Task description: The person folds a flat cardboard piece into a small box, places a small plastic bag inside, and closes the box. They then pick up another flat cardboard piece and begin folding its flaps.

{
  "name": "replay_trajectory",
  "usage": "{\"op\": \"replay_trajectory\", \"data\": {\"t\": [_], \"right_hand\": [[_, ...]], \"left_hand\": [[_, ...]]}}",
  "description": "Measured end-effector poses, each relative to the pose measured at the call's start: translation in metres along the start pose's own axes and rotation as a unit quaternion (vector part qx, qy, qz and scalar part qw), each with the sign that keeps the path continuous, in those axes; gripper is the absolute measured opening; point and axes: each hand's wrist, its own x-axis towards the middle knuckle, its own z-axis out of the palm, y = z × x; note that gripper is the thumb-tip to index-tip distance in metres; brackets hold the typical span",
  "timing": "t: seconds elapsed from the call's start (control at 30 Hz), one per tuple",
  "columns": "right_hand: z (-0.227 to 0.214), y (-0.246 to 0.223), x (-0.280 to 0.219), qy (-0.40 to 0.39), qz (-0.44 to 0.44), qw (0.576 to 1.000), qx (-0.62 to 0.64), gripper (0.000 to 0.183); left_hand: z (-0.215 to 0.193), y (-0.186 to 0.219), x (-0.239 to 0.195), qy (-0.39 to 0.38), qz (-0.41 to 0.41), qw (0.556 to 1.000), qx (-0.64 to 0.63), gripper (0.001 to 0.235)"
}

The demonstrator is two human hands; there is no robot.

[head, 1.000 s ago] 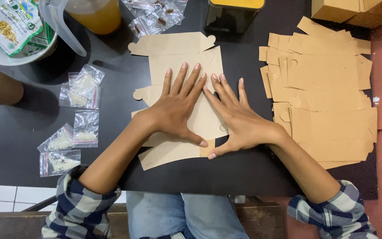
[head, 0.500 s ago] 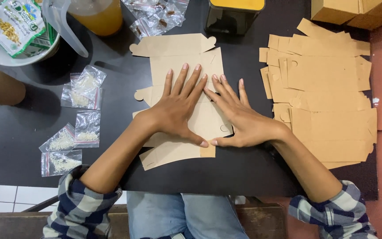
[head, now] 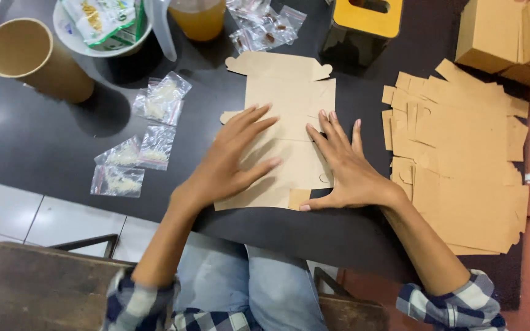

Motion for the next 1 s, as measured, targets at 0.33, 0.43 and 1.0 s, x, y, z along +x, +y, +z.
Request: {"op": "replay_trajectory", "data": {"t": [0.33,0.43,1.0], "right_hand": [[0.006,-0.004,-0.002,0.049,0.003,0.999,0.009,0.138],[0.011,0.001,-0.004,0.066,0.005,0.998,0.015,0.118],[0.039,-0.048,-0.005,0.121,-0.091,0.988,-0.005,0.075]], "left_hand": [[0.028,0.055,-0.135,0.215,-0.236,0.917,0.24,0.049],[0.034,0.054,-0.135,0.211,-0.231,0.92,0.235,0.052],[0.014,0.044,-0.112,0.191,-0.199,0.951,0.14,0.034]]}}
